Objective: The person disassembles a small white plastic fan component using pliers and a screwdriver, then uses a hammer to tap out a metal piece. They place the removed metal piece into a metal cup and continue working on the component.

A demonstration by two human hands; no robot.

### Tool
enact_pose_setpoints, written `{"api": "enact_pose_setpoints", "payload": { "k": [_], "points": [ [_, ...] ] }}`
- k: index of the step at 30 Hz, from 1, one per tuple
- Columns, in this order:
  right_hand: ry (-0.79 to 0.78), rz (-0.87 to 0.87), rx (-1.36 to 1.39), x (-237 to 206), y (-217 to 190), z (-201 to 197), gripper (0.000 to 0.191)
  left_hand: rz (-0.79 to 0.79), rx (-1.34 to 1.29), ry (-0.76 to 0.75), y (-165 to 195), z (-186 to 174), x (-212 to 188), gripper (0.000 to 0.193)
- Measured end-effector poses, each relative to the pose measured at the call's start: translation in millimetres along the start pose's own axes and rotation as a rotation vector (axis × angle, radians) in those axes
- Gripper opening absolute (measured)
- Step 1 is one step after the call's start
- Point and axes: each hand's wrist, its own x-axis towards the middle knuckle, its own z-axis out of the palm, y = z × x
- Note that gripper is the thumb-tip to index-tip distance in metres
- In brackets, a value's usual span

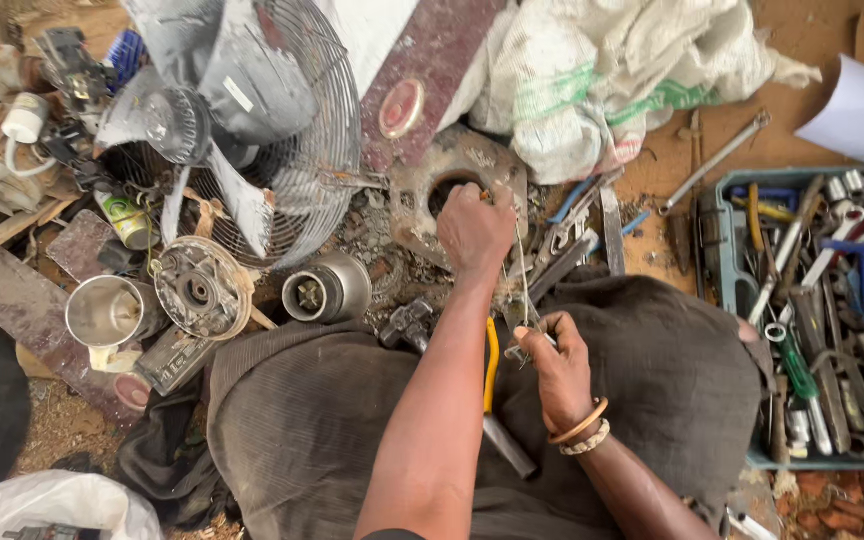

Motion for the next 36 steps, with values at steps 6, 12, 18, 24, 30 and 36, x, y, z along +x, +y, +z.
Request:
{"api": "enact_pose_setpoints", "payload": {
  "k": [6,12,18,24,30,36],
  "points": [
    [-0.117,0.096,-0.062,36.3,10.9,11.8,0.016,0.082,0.132,0.249,-20.8,-2.2,18.5,0.028],
    [-0.165,0.306,0.163,41.5,10.8,12.8,0.022,0.188,0.227,0.233,-39.3,9.9,30.5,0.026],
    [-0.191,0.271,0.170,27.6,10.2,2.0,0.017,0.097,0.271,0.145,-41.8,14.2,36.0,0.025],
    [-0.283,0.104,0.299,-76.1,19.9,-35.8,0.019,0.136,0.329,0.064,-35.3,7.5,35.5,0.035],
    [-0.276,0.118,0.500,-76.1,6.4,-73.4,0.045,0.318,0.419,-0.133,-17.6,-34.9,21.6,0.040],
    [-0.593,-0.033,0.481,-43.9,-34.4,-74.6,0.056,0.324,-0.558,-0.724,13.9,-132.5,-76.8,0.047]
  ]
}}
